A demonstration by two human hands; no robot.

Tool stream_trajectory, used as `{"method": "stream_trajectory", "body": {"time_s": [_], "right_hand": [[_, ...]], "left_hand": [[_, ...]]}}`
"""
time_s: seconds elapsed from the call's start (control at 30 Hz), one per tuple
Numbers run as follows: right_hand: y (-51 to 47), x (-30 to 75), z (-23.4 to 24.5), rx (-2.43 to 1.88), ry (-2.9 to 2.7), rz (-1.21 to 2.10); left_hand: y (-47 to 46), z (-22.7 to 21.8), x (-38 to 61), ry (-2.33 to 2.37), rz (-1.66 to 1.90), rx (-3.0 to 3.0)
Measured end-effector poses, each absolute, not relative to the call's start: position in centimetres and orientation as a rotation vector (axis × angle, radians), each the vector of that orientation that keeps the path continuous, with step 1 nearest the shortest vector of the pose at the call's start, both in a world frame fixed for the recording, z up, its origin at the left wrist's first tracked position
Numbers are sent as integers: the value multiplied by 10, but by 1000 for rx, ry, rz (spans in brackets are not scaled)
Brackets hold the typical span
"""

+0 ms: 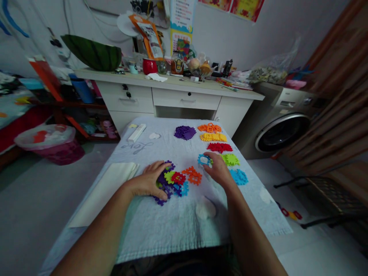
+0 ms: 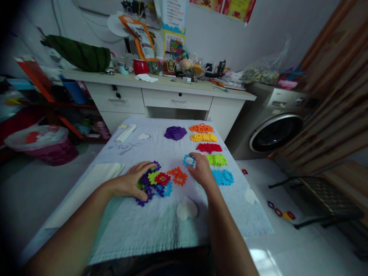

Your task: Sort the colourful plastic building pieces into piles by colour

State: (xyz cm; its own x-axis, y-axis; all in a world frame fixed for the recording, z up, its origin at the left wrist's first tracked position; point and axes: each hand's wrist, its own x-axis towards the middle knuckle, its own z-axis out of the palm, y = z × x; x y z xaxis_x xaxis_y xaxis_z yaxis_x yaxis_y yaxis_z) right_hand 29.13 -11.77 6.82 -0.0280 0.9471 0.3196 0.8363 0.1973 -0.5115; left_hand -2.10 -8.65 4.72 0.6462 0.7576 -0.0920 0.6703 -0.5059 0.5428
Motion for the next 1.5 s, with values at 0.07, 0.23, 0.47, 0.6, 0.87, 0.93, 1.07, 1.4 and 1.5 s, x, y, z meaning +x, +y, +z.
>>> {"method": "stream_trajectory", "body": {"time_s": [0.07,0.23,0.47,0.6,0.87,0.93,1.07,1.4,1.5], "right_hand": [[-132,319,76,-1705,-1888,228],[-168,389,83,-1874,-1820,241],[-195,429,73,-1936,-1834,317],[-196,429,67,-1967,-1873,264],[-188,428,65,-2124,-1935,68],[-187,427,67,-2197,-1933,36],[-184,421,72,-2251,-1930,-31],[-184,416,78,-2306,-1856,-40],[-180,396,85,-2171,-1896,-8]], "left_hand": [[-89,45,-19,1149,188,2335],[-91,42,-13,1200,244,2343],[-84,38,-4,1181,420,2338],[-80,32,1,1214,575,2343],[-71,25,3,1240,734,2341],[-70,23,3,1246,760,2332],[-69,24,4,1260,806,2287],[-70,28,7,1281,886,2253],[-70,27,7,1259,910,2250]]}}
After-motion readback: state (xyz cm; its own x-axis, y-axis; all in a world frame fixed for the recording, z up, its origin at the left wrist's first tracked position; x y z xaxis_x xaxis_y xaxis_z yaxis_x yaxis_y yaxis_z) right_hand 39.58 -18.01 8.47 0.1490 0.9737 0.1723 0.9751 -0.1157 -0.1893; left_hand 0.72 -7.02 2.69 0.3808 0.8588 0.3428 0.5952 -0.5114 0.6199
